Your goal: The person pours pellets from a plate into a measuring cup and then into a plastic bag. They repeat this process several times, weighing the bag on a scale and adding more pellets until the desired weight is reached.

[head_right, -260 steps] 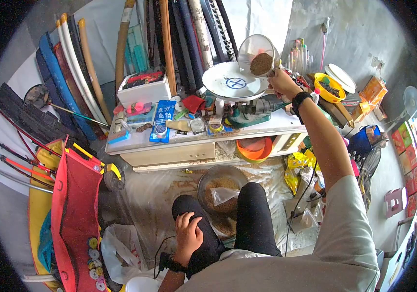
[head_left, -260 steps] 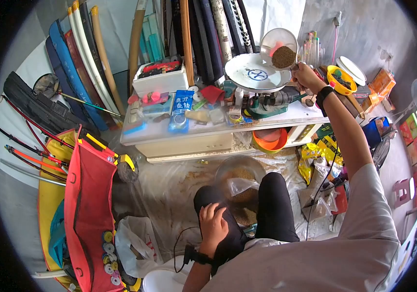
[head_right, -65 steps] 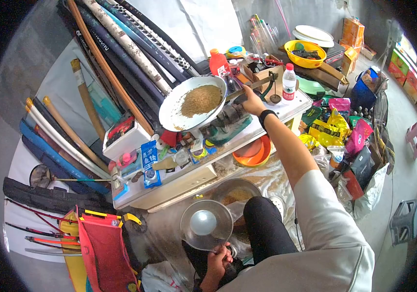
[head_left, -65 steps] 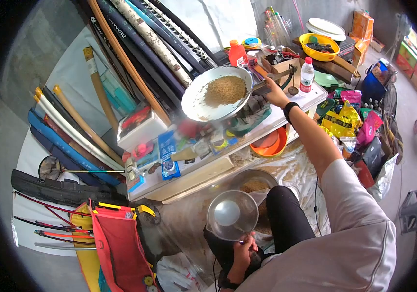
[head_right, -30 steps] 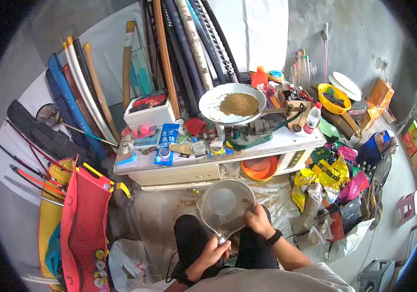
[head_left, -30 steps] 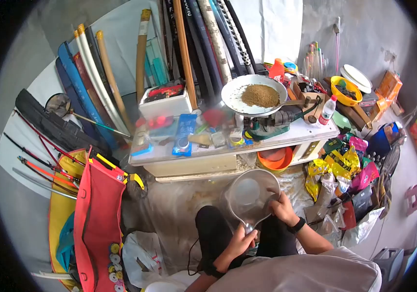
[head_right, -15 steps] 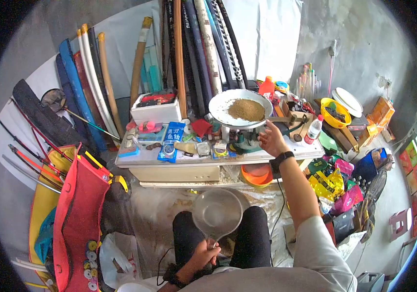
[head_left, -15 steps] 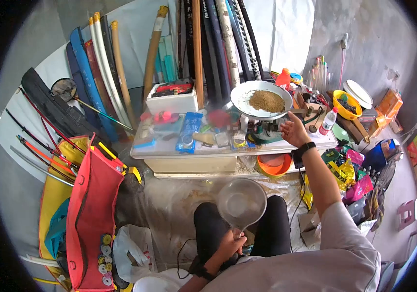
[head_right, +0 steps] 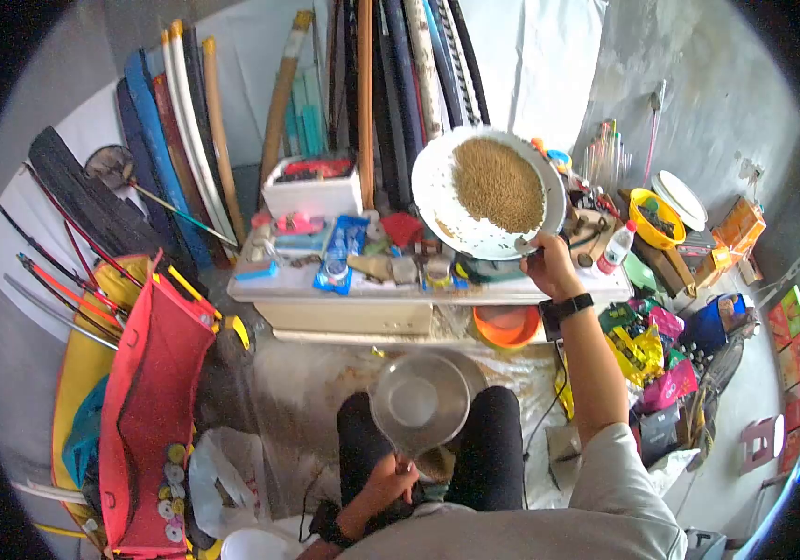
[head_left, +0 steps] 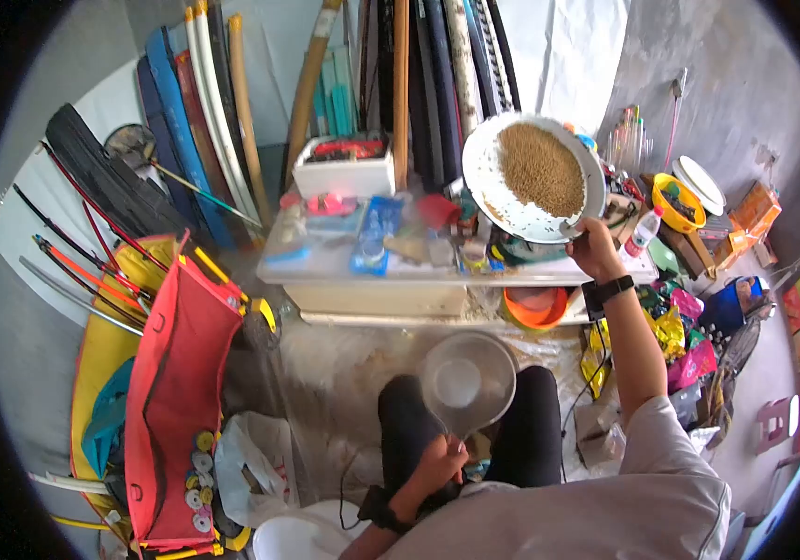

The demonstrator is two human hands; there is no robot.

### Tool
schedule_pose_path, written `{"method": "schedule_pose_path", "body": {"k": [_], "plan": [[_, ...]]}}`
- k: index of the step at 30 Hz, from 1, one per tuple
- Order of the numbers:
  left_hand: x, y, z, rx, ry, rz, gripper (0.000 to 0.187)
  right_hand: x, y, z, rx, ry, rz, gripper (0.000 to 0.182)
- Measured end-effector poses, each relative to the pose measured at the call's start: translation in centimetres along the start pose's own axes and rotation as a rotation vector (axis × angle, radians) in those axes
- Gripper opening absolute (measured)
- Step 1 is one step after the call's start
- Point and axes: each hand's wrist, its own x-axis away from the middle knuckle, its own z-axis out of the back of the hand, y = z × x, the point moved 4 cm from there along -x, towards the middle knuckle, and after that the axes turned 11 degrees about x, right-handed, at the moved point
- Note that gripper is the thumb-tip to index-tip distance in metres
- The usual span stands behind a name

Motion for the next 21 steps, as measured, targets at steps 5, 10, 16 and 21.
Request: {"method": "schedule_pose_path", "body": {"k": [5, 10, 16, 21], "plan": [[0.5, 2.6, -1.1, 0.007, -0.102, -0.159, 0.011, 13.9, 2.2, 0.2, -0.193, -0.073, -0.191, 0.035], [0.3, 1.8, -1.3, 0.036, -0.121, -0.077, 0.009, 22.6, 7.7, 2.5, -0.325, 0.142, -0.275, 0.037], [0.6, 2.1, -2.2, -0.023, -0.148, -0.038, 0.009, 25.8, 9.2, 2.7, -0.016, 0.283, -0.055, 0.038], [0.5, 2.2, -2.8, 0.020, -0.174, -0.028, 0.011, 25.6, 9.9, 2.2, -0.075, 0.281, -0.087, 0.036]]}}
